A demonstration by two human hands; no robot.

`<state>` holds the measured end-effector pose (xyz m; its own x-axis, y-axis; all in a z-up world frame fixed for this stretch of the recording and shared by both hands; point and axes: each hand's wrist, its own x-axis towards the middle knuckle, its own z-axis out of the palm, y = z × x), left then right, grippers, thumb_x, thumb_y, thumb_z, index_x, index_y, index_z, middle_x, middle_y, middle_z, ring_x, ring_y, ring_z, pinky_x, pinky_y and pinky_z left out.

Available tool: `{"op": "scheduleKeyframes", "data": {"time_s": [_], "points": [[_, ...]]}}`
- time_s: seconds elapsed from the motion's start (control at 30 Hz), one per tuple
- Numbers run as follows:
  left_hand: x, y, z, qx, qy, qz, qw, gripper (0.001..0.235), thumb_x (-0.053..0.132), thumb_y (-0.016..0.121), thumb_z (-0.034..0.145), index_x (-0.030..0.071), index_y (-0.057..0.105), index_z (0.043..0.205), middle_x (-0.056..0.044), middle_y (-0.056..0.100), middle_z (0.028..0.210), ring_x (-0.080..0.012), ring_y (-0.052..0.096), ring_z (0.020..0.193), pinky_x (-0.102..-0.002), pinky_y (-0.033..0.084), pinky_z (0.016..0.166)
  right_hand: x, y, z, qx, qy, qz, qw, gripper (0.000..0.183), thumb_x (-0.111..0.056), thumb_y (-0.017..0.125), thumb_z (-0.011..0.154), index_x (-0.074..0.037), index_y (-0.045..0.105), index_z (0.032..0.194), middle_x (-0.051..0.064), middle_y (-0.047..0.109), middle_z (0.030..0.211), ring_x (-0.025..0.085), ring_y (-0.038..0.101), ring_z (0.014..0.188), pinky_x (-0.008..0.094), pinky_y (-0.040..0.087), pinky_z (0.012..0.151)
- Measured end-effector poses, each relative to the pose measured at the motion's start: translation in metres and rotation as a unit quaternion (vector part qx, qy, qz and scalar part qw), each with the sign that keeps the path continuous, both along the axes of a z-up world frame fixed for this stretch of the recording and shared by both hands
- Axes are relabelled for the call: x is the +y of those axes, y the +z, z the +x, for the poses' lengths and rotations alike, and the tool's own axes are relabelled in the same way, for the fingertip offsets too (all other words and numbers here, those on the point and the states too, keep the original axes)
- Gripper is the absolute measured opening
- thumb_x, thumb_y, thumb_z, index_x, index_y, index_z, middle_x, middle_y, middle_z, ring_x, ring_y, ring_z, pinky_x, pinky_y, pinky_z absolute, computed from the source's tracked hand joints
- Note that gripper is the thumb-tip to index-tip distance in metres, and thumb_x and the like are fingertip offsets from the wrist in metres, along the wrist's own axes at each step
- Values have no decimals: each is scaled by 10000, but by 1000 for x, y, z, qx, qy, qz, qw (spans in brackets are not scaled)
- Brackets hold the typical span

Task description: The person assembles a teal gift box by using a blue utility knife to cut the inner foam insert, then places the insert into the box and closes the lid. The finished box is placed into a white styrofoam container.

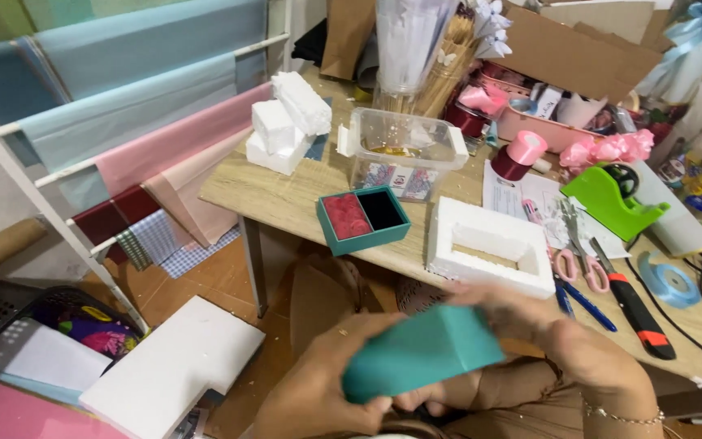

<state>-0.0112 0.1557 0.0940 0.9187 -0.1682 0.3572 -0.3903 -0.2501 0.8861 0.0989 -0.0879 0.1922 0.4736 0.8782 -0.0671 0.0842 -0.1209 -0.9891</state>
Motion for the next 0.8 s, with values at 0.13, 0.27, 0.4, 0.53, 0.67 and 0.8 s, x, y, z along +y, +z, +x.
{"op": "scheduleKeyframes", "data": {"time_s": [0.13, 0.27, 0.4, 0.53, 0.67, 0.8], "points": [[-23, -22, 12, -23, -44, 85, 995, 798, 281, 676, 660, 110, 527, 1426, -107, 618, 1393, -233, 580, 1274, -355, 407, 1082, -29, -47, 28, -102, 102, -180, 973, 1032, -886, 483, 820, -132, 399, 1520, 78, 515, 1552, 212, 537, 1377, 382, 476, 1055], [-30, -29, 24, -38, -119, 104, 987, 754, 323, 668, 745, 116, 495, 1450, -120, 571, 1406, -295, 505, 1300, -432, 346, 1087, -54, -79, 26, -135, 84, -253, 954, 963, -837, 553, 753, -167, 508, 1443, 27, 586, 1388, 163, 579, 1219, 320, 438, 969], [-13, -25, 59, 68, -37, -131, 988, 770, 206, 677, 674, 137, 476, 1413, -46, 768, 949, -91, 714, 901, -223, 443, 581, -77, -84, 14, -104, -21, -277, 955, 992, -769, 607, 687, -313, 392, 1541, 16, 510, 1508, 190, 575, 1279, 341, 538, 972], [42, -101, 139, 17, 225, 17, 974, 1097, 539, 761, 758, 197, 155, 1606, -109, -22, 1704, -291, -42, 1575, -519, 112, 1230, -102, -104, 23, -173, -127, -191, 958, 927, -559, 641, 769, -211, 316, 1564, 28, 411, 1626, 198, 488, 1387, 381, 419, 1069], [62, -118, 172, 111, 239, 97, 960, 1333, 610, 776, 679, 106, -50, 1596, -145, -16, 1690, -308, -104, 1558, -518, -97, 1212, -91, -114, 25, 75, -436, 18, 897, 1081, -587, 540, 582, -100, 383, 1534, 140, 472, 1526, 338, 523, 1325, 517, 439, 1061], [67, -131, 194, 85, 252, 123, 956, 1303, 605, 813, 633, 85, 87, 1581, -197, 179, 1630, -275, 14, 1562, -564, -204, 1170, -109, -144, 27, 230, -465, 269, 811, 748, -669, 677, 797, -193, 556, 1361, 60, 649, 1148, 250, 669, 901, 323, 606, 535]]}}
